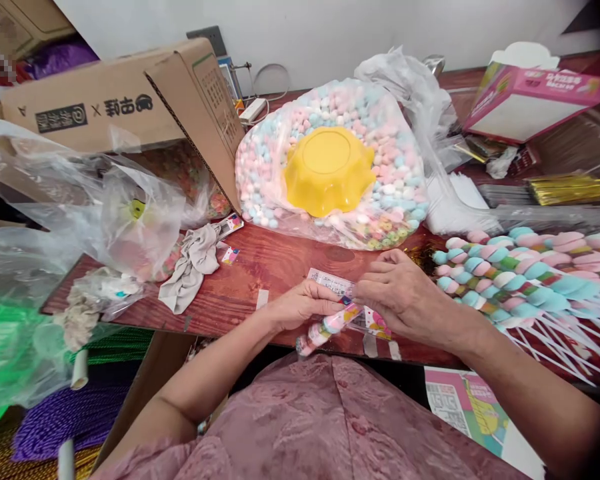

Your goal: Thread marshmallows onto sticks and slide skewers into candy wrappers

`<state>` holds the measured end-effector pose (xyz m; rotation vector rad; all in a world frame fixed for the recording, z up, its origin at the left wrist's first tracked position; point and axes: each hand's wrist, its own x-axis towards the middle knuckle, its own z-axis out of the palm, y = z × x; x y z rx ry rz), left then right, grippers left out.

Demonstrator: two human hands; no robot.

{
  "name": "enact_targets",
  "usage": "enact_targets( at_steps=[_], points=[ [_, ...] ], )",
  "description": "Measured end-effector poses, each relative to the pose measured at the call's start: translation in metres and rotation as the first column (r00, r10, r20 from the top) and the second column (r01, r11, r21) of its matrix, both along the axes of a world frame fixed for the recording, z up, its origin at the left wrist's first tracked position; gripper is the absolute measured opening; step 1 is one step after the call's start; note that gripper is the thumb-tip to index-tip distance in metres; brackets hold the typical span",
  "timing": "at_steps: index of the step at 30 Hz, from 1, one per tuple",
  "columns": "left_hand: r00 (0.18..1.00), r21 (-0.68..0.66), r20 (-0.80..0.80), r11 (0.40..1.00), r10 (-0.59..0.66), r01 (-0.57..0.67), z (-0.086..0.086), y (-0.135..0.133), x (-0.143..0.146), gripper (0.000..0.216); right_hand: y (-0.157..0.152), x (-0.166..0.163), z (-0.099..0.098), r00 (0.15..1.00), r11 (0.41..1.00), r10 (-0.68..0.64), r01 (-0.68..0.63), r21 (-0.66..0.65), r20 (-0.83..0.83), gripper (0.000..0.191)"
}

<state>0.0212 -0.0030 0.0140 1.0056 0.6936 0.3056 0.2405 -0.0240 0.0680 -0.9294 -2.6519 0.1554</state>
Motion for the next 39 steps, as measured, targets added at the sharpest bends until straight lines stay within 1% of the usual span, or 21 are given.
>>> enact_targets(
  at_steps=[3,5,6,8,9,10,12,15,17,19,21,23,25,27,29,30,32,33,34,36,39],
  points=[
    [0.974,-0.092,0.017,0.970,0.228,-0.225,-0.008,-0.012,0.007,0.041,0.007,-0.006,-0.016,0.997,1.000,-0.024,0.025,0.003,-0.069,0.027],
    [0.919,-0.080,0.024,0.917,0.394,-0.391,-0.012,-0.014,0.010,0.041,0.009,-0.008,-0.027,0.970,0.991,-0.131,0.130,-0.017,-0.207,0.019],
    [0.878,-0.047,0.025,0.878,0.478,-0.476,-0.014,-0.014,0.011,0.041,0.008,-0.008,-0.032,0.920,0.974,-0.223,0.221,-0.042,-0.322,0.015],
    [0.801,0.050,0.021,0.799,0.599,-0.599,-0.017,-0.013,0.014,0.042,0.004,-0.013,-0.042,0.720,0.903,-0.421,0.393,-0.176,-0.551,0.019],
    [0.775,0.103,0.019,0.770,0.631,-0.629,-0.018,-0.013,0.015,0.041,0.000,-0.017,-0.046,0.613,0.863,-0.497,0.426,-0.272,-0.615,0.022],
    [0.763,0.156,0.024,0.751,0.646,-0.641,-0.019,-0.013,0.017,0.041,-0.005,-0.023,-0.051,0.545,0.834,-0.547,0.415,-0.363,-0.635,0.020],
    [0.773,0.274,0.045,0.737,0.632,-0.618,-0.020,-0.015,0.021,0.039,-0.013,-0.036,-0.059,0.545,0.817,-0.572,0.322,-0.478,-0.613,0.011],
    [0.805,0.378,0.086,0.728,0.587,-0.572,-0.023,-0.019,0.026,0.036,-0.020,-0.050,-0.067,0.526,0.827,-0.560,0.298,-0.478,-0.641,0.020],
    [0.819,0.308,0.130,0.763,0.558,-0.569,-0.026,-0.022,0.029,0.036,-0.019,-0.053,-0.068,0.533,0.859,-0.512,0.342,-0.382,-0.674,0.017],
    [0.830,0.175,0.188,0.813,0.526,-0.555,-0.029,-0.024,0.031,0.038,-0.017,-0.052,-0.070,0.570,0.895,-0.433,0.365,-0.256,-0.698,0.015],
    [0.828,0.071,0.236,0.841,0.509,-0.537,-0.033,-0.026,0.032,0.041,-0.015,-0.052,-0.072,0.558,0.904,-0.385,0.388,-0.178,-0.735,0.015],
    [0.833,0.012,0.261,0.861,0.488,-0.508,-0.035,-0.025,0.031,0.042,-0.012,-0.054,-0.077,0.485,0.896,-0.397,0.390,-0.213,-0.780,0.014],
    [0.859,0.001,0.255,0.888,0.445,-0.460,-0.036,-0.023,0.028,0.042,-0.009,-0.057,-0.082,0.416,0.888,-0.443,0.325,-0.325,-0.794,0.010],
    [0.887,0.005,0.218,0.908,0.408,-0.419,-0.035,-0.018,0.023,0.040,-0.005,-0.057,-0.084,0.400,0.874,-0.485,0.236,-0.424,-0.778,0.010],
    [0.901,-0.024,0.172,0.916,0.399,-0.401,-0.032,-0.014,0.017,0.040,-0.003,-0.053,-0.083,0.441,0.875,-0.483,0.220,-0.431,-0.756,0.012],
    [0.906,-0.058,0.153,0.919,0.394,-0.390,-0.030,-0.013,0.014,0.041,-0.002,-0.049,-0.081,0.507,0.898,-0.439,0.246,-0.364,-0.741,0.011],
    [0.927,-0.143,0.131,0.932,0.350,-0.332,-0.025,-0.012,0.008,0.042,-0.001,-0.038,-0.074,0.731,0.962,-0.257,0.258,-0.092,-0.632,0.016],
    [0.944,-0.180,0.130,0.944,0.303,-0.278,-0.023,-0.012,0.005,0.042,-0.001,-0.032,-0.069,0.848,0.977,-0.140,0.202,0.067,-0.512,0.022],
    [0.961,-0.206,0.138,0.956,0.240,-0.209,-0.021,-0.012,0.003,0.042,-0.001,-0.026,-0.065,0.925,0.976,-0.035,0.113,0.187,-0.379,0.027],
    [0.981,-0.222,0.171,0.974,0.089,-0.050,-0.018,-0.012,-0.001,0.040,-0.002,-0.017,-0.056,0.971,0.958,0.104,-0.040,0.283,-0.215,0.029],
    [0.973,-0.188,0.200,0.971,-0.112,0.150,-0.014,-0.009,-0.007,0.038,-0.005,-0.013,-0.047,0.973,0.955,0.182,-0.140,0.262,-0.143,0.027]
  ],
)
